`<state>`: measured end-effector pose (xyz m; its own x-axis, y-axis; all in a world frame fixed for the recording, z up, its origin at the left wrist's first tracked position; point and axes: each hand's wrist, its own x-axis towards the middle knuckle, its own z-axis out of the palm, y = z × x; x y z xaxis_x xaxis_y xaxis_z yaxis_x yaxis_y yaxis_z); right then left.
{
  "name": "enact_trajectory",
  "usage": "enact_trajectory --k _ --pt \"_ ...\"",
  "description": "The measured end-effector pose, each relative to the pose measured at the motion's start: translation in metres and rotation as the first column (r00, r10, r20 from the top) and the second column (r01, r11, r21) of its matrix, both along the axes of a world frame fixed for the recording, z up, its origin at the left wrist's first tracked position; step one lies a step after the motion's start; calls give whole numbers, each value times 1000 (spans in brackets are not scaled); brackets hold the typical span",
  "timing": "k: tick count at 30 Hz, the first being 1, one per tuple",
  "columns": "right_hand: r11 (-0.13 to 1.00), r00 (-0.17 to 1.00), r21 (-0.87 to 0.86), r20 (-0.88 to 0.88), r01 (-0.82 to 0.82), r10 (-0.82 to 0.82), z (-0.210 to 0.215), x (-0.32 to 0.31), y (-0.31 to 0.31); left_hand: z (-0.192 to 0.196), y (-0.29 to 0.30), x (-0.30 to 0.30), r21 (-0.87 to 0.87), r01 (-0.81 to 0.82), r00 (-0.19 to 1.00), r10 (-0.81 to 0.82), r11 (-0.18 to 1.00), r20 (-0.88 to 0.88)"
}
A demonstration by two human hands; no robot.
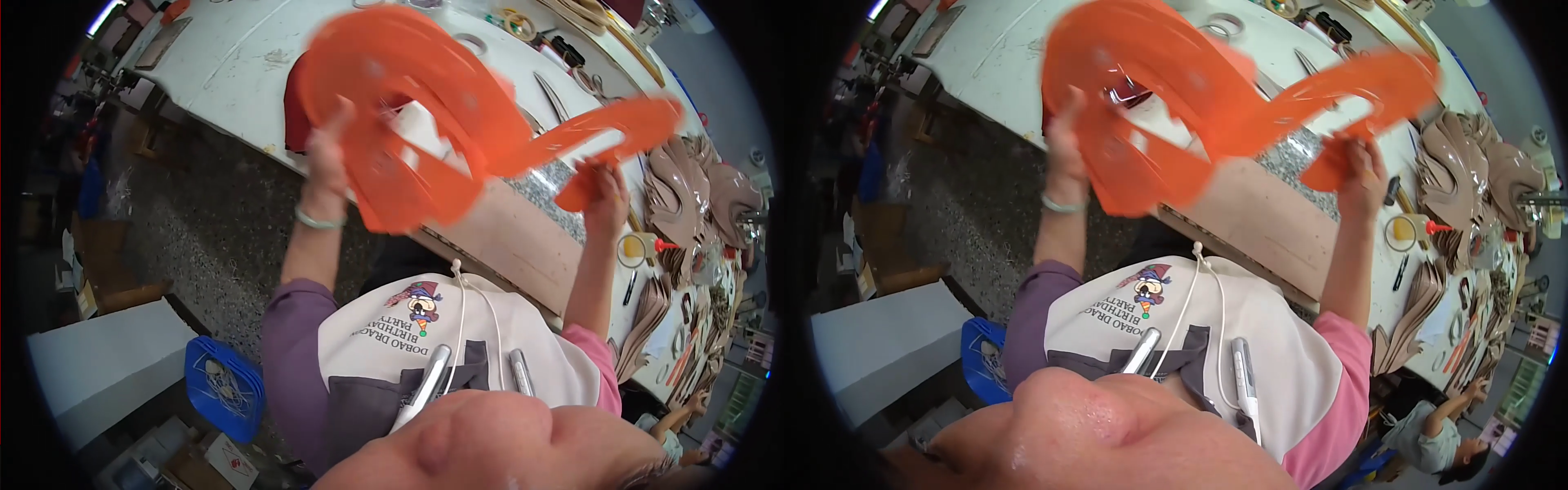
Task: Applying adhesive and assembling leather or synthetic material components for manufacturing.
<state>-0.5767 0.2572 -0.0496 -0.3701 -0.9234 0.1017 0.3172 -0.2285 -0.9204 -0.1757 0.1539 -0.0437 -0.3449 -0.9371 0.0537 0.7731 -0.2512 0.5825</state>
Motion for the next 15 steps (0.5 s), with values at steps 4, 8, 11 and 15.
enact_trajectory --k 4,8,11,15 --pt "997 999 83 49 3 -7 -5 -14 29 25 -105 117 -282 -445 869 486 850 95" --pt "984 995 179 97 -12 -5 -21 2 50 -39 -234 239 -133 -649 735 662 749 148" --pt "974 993 227 115 5 -32 -24 21 50 -87 -269 309 -27 -854 441 751 520 491" --pt "931 986 339 48 136 -162 -24 29 65 -94 -249 259 -553 -782 -262 652 289 711"
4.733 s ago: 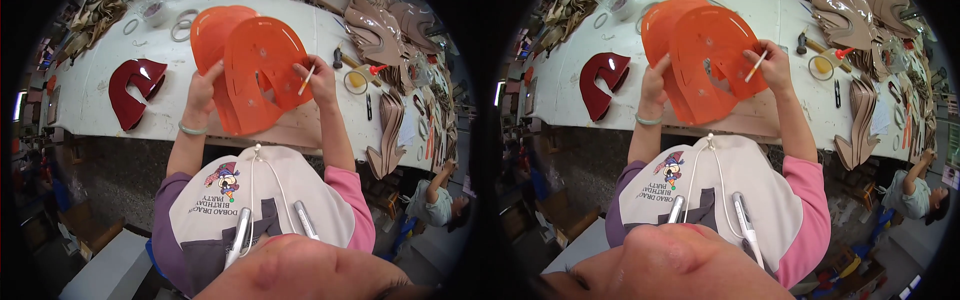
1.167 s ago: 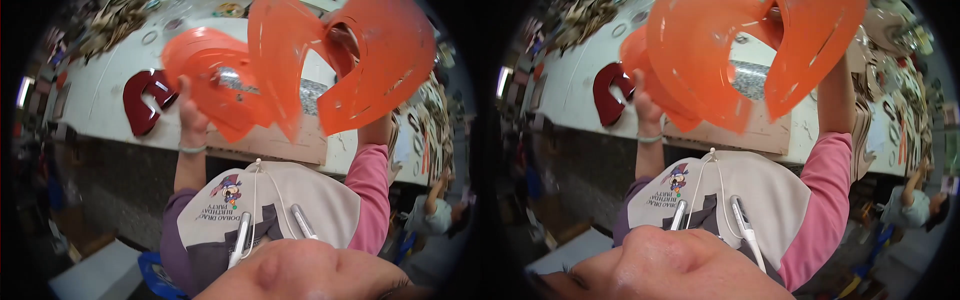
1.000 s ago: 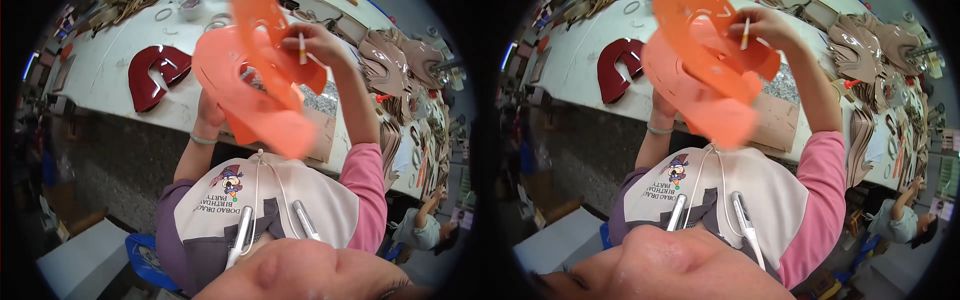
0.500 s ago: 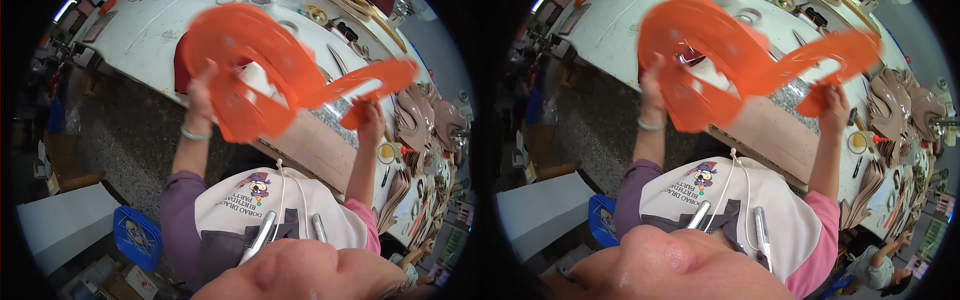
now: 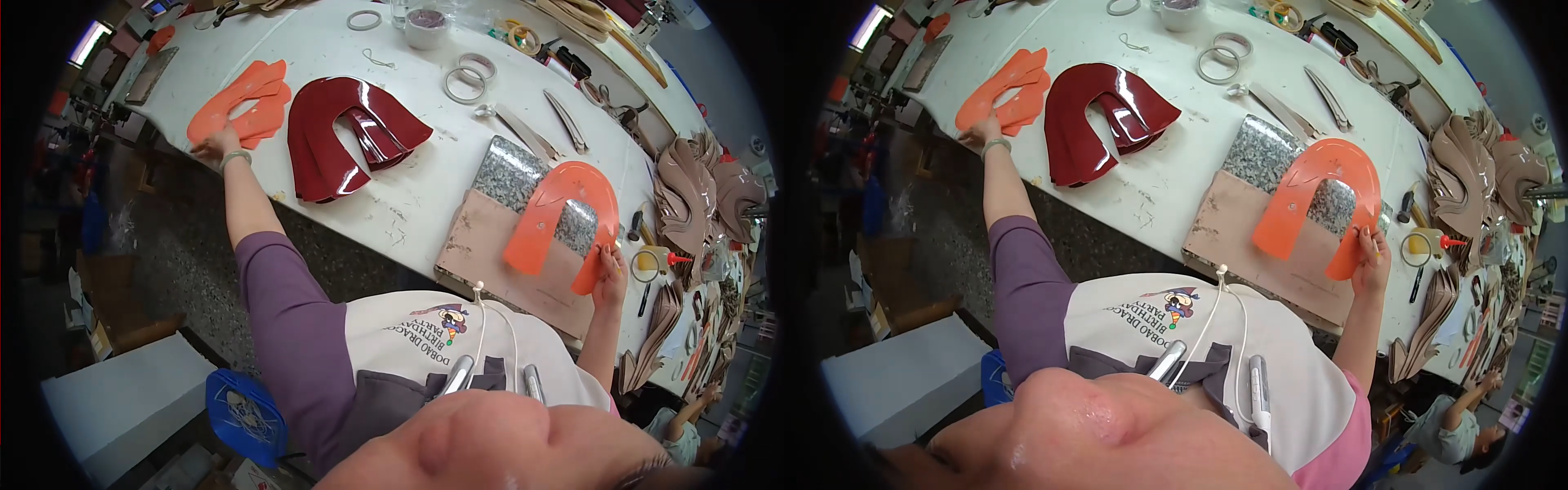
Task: Applying adhesive and assembling leather or synthetic material components for manufacturing.
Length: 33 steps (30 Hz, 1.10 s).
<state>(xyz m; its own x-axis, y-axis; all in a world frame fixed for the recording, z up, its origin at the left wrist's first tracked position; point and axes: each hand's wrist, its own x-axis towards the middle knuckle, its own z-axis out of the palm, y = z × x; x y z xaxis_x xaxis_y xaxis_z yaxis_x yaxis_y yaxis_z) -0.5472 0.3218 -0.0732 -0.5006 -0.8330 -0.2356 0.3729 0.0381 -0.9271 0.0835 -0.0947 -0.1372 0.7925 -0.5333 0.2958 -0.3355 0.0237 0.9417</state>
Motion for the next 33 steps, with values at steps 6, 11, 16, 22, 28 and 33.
enact_trajectory --k 6,11,16,22,28,33 --pt "1000 1000 18 -7 6 -5 -5 -1 3 38 43 -37 401 150 541 -414 904 732" --pt "995 993 93 -112 35 -25 -35 -18 -20 3 56 -89 687 -36 332 -640 726 693" --pt "982 981 131 -159 133 -111 -24 -26 17 12 72 -146 724 7 322 -687 690 652" --pt "979 976 137 -180 151 -125 -33 -34 40 24 95 -174 439 148 183 -461 886 869" --pt "974 967 50 -145 219 -210 -47 -65 70 116 177 -242 96 693 558 -617 714 555" --pt "932 901 -104 -238 347 -362 6 -79 79 166 238 -296 -213 866 480 -871 452 102"
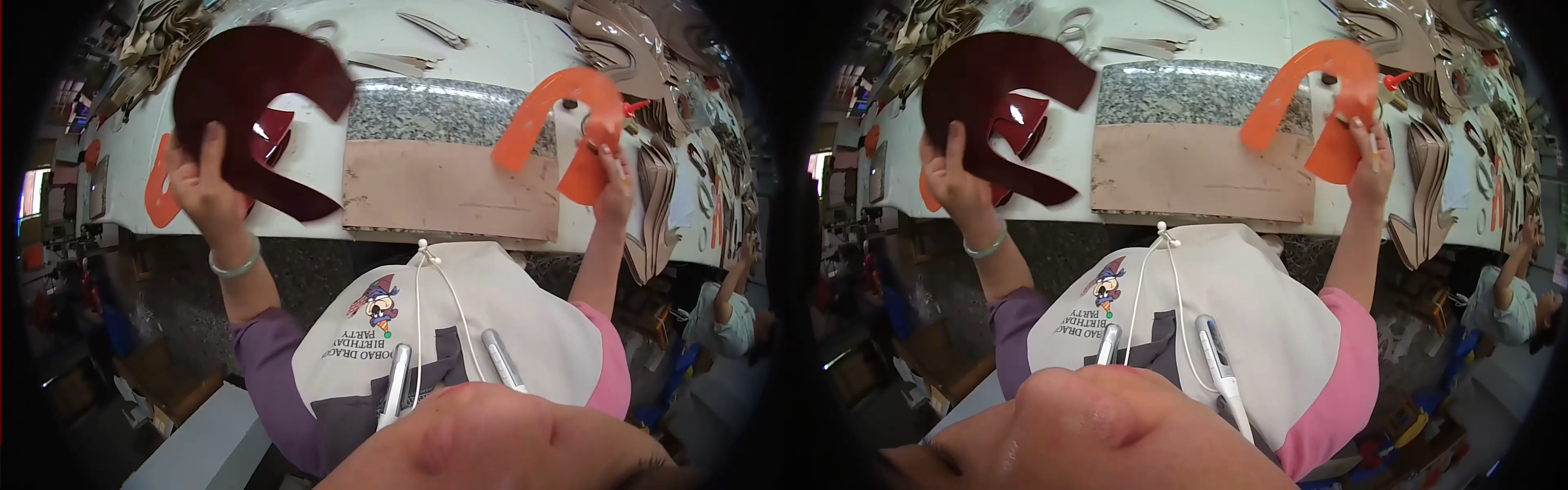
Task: Applying adhesive and assembling leather or synthetic material components for manufacturing.
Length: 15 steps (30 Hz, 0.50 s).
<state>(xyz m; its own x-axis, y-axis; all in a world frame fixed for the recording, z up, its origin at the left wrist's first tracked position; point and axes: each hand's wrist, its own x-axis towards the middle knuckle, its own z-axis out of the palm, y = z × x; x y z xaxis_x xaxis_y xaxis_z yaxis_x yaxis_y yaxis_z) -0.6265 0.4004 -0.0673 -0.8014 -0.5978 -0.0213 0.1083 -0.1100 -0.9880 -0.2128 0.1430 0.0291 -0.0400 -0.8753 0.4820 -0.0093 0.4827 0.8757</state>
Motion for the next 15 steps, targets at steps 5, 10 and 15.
enact_trajectory --k 5,10,15 --pt "974 894 -185 -403 131 -196 64 26 5 -61 22 -98 416 430 901 -356 801 -247" --pt "997 466 79 -882 2 69 42 89 -39 -109 28 -124 313 496 835 -544 810 85" --pt "945 201 136 -959 -298 201 5 138 -75 -71 55 -147 383 815 579 -654 435 -487"
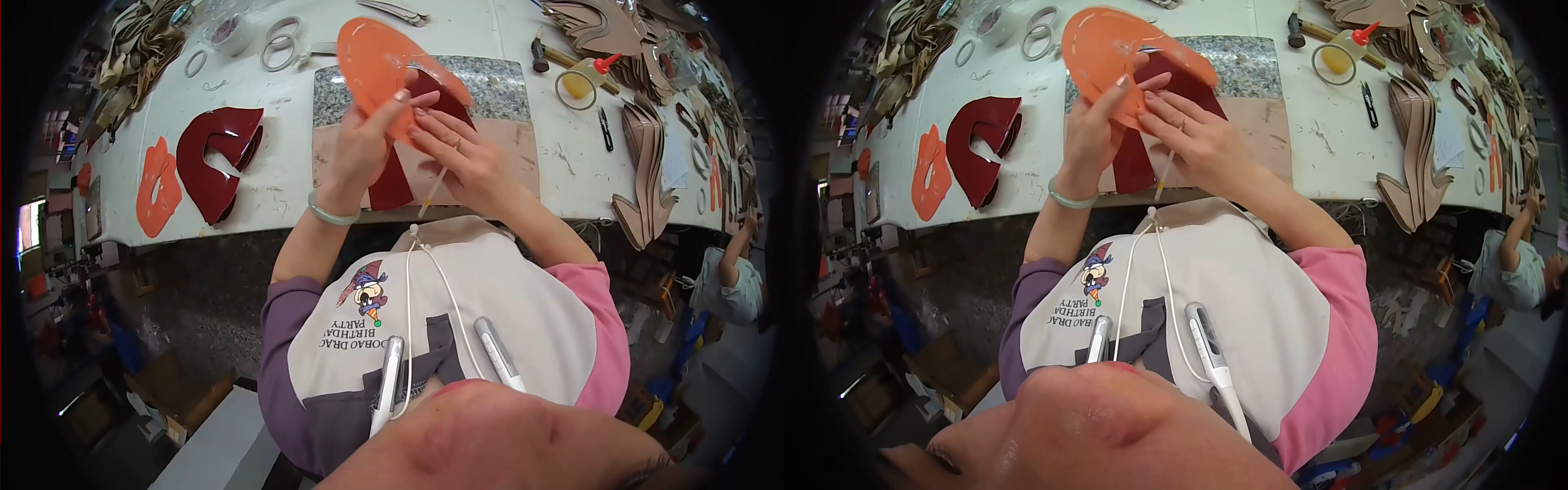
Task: Applying adhesive and assembling leather or synthetic material components for manufacturing.
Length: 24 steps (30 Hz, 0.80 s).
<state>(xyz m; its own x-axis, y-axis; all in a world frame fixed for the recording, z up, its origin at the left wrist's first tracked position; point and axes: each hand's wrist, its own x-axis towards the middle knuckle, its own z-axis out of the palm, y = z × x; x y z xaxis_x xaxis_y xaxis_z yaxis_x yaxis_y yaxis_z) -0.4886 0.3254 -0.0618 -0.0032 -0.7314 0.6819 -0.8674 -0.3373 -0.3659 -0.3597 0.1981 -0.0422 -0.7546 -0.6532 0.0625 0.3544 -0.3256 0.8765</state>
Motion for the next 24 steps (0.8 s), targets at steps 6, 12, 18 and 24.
enact_trajectory --k 6,12,18,24 --pt "989 836 147 539 31 -106 25 -40 1 0 -36 24 196 83 988 -55 977 -145" --pt "996 995 -81 87 -36 43 40 -13 -48 28 -35 5 167 -87 967 123 982 -221" --pt "998 941 38 336 -56 40 47 -20 -68 61 -42 11 116 -310 949 300 944 97" --pt "999 874 -24 485 -21 30 45 -9 -75 60 -32 14 44 -381 921 376 923 100"
